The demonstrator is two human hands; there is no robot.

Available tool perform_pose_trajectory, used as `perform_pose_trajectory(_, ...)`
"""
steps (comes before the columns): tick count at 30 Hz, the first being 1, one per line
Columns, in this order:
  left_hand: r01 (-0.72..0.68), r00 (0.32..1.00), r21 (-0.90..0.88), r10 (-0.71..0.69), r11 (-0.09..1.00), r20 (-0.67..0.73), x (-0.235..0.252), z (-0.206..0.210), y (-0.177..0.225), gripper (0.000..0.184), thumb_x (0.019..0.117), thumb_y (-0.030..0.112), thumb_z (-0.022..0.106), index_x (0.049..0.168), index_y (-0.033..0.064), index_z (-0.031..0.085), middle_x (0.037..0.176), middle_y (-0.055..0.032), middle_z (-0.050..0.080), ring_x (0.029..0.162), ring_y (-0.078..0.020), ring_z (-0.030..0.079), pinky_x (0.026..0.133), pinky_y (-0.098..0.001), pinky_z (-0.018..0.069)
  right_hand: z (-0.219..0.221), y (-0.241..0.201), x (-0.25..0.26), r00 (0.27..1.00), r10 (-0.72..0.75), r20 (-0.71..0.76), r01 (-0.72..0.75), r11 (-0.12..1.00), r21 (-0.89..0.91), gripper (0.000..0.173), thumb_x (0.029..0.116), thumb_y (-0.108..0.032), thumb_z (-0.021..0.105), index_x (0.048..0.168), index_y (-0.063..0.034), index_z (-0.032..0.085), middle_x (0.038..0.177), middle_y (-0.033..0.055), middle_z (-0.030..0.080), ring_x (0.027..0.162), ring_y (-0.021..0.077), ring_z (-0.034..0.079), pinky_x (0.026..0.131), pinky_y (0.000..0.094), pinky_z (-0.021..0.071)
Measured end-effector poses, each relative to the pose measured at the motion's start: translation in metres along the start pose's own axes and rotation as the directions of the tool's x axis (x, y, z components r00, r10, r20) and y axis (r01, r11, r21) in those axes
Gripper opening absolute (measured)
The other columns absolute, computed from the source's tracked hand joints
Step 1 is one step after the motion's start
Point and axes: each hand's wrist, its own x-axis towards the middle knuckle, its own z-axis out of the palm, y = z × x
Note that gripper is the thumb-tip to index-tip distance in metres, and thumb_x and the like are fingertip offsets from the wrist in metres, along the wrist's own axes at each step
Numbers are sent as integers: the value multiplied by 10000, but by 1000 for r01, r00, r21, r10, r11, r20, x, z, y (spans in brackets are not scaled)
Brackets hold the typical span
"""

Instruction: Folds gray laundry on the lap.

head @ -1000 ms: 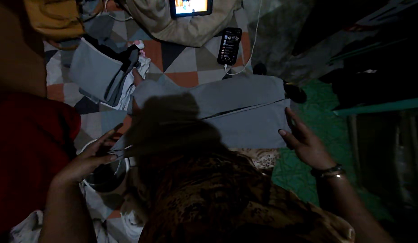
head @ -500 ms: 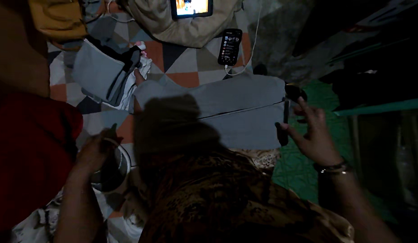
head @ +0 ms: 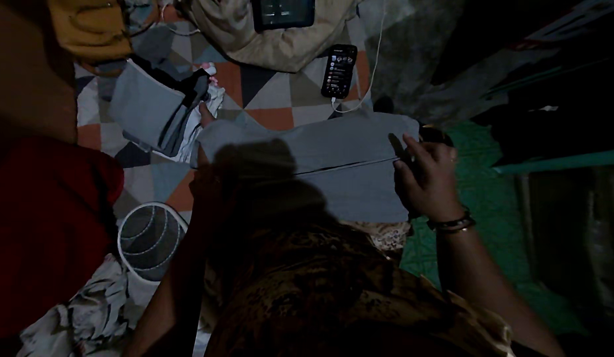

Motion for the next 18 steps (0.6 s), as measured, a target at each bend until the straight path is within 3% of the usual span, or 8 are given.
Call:
perform_pose_trajectory(3,-28,1000,-4,28,1000,-12,2,4,-4,406,984,177,613,1358,18,611,1280,-242,627,1214,-464,555,992,-666,398,-6,8,1,999,23,22,-24,1000,18,518,1016,-393,509,1491,-187,543,1170,268,604,1102,483,537,932,678,391)
perform_pose_trajectory(6,-62,997,-73,58,995,-59,1,11,-11,378,1000,158,592,1363,57,624,1288,-191,654,1202,-367,612,1026,-536,487,-13,14,0,994,85,63,-91,990,107,487,1018,-344,527,1481,-197,557,1133,228,593,1037,379,564,883,569,469)
perform_pose_trajectory(8,-92,987,-81,80,992,-136,0,13,-10,360,978,151,585,1311,27,641,1216,-211,661,1121,-350,645,960,-490,532,-17,16,-1,994,98,55,-107,977,187,487,1018,-282,527,1489,-159,539,1123,211,596,974,306,579,846,498,494)
perform_pose_trajectory(11,-74,975,-48,63,996,-213,0,18,-7,350,982,180,580,1249,-40,634,1275,-273,634,1205,-399,612,1031,-506,495,-17,17,-3,987,158,41,-163,946,280,577,1020,-283,518,1561,-115,413,1167,199,601,961,241,582,848,418,505)
perform_pose_trajectory(14,-50,969,-4,47,999,-241,3,24,-6,398,996,218,595,1289,-49,624,1328,-309,595,1213,-429,609,1012,-525,512,-10,13,-8,963,268,41,-268,921,281,713,1017,-357,521,1630,-134,234,1188,205,608,945,230,608,845,424,527)
perform_pose_trajectory(16,-29,978,62,41,998,-204,5,25,-3,459,1003,264,574,1329,-58,601,1323,-326,582,1183,-446,619,980,-555,518,-1,9,-13,949,316,5,-305,913,270,724,1020,-360,512,1636,-127,210,1268,251,592,1035,288,619,917,466,517)
perform_pose_trajectory(18,-66,965,109,92,992,-245,4,28,0,414,1006,265,588,1246,-68,636,1252,-311,627,1140,-428,642,983,-540,512,9,7,-19,948,314,-55,-291,923,253,681,1044,-334,467,1633,-102,214,1367,289,554,1110,315,623,978,465,505)
